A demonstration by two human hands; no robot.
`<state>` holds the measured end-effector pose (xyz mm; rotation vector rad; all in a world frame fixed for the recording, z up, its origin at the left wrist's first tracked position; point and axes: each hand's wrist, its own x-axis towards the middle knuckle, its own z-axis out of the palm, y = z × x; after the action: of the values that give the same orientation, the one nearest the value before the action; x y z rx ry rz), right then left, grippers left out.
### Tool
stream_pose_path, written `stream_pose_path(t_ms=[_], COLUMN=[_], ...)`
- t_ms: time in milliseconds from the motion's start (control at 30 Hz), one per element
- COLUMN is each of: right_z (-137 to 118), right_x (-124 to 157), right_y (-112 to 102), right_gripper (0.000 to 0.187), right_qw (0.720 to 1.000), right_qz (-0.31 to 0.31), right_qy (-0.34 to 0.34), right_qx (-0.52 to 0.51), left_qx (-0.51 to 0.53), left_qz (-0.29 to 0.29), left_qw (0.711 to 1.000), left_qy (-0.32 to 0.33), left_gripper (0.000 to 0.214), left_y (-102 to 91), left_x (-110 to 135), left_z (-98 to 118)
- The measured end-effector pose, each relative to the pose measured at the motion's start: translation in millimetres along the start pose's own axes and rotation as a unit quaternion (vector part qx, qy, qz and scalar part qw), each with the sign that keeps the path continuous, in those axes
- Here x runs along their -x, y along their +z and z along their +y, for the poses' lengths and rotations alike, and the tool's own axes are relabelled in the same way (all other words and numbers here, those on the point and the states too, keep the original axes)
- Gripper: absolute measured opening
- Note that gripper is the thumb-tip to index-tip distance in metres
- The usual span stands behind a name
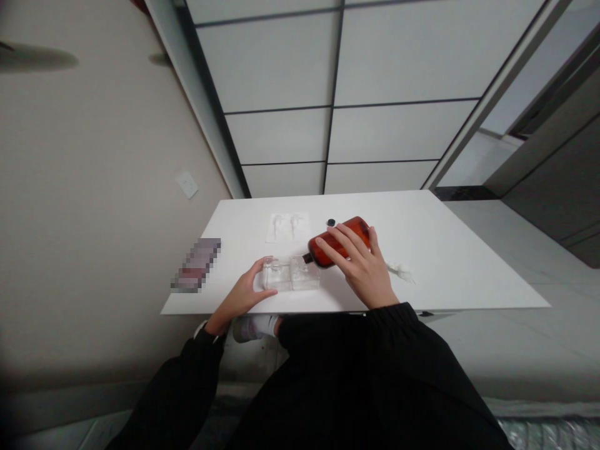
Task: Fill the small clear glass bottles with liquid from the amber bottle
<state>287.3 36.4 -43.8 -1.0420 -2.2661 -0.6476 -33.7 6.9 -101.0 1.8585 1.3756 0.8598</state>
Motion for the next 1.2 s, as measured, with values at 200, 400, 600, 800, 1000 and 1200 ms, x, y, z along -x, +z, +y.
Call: stream_pose_path(t_ms=[200, 400, 600, 800, 1000, 1200], right_z=[-1.1, -1.0, -0.9, -0.9, 0.0, 0.7], right_x=[-2.0, -2.2, -2.9, -3.0, -1.9, -0.6], right_y=[-1.9, -1.2, -2.3, -2.6, -2.1, -1.8], right_gripper=[0.087, 0.087, 0.082, 0.087, 0.093, 0.093], right_qw=[1.000, 1.000, 1.000, 1.000, 0.999, 0.999], right_qz=[-0.002, -0.005, -0.009, -0.004, -0.008, -0.013], right_qy=[0.001, 0.001, 0.000, 0.005, 0.020, 0.021], right_qx=[-0.005, -0.009, -0.005, -0.006, -0.034, -0.032], left_qx=[0.002, 0.002, 0.003, 0.006, 0.005, 0.001], left_qz=[0.002, 0.002, 0.003, 0.003, 0.004, 0.004], left_qw=[1.000, 1.000, 1.000, 1.000, 1.000, 1.000], left_qy=[-0.003, -0.005, -0.004, 0.000, 0.002, 0.000], left_gripper=[0.078, 0.078, 0.078, 0.077, 0.076, 0.078], left_y=[-0.1, 0.1, 0.6, 0.2, 0.3, 0.5], left_x=[-0.1, -0.6, -0.5, 0.1, 0.1, 0.2], left_z=[2.5, 3.2, 1.4, 1.4, 2.3, 2.4])
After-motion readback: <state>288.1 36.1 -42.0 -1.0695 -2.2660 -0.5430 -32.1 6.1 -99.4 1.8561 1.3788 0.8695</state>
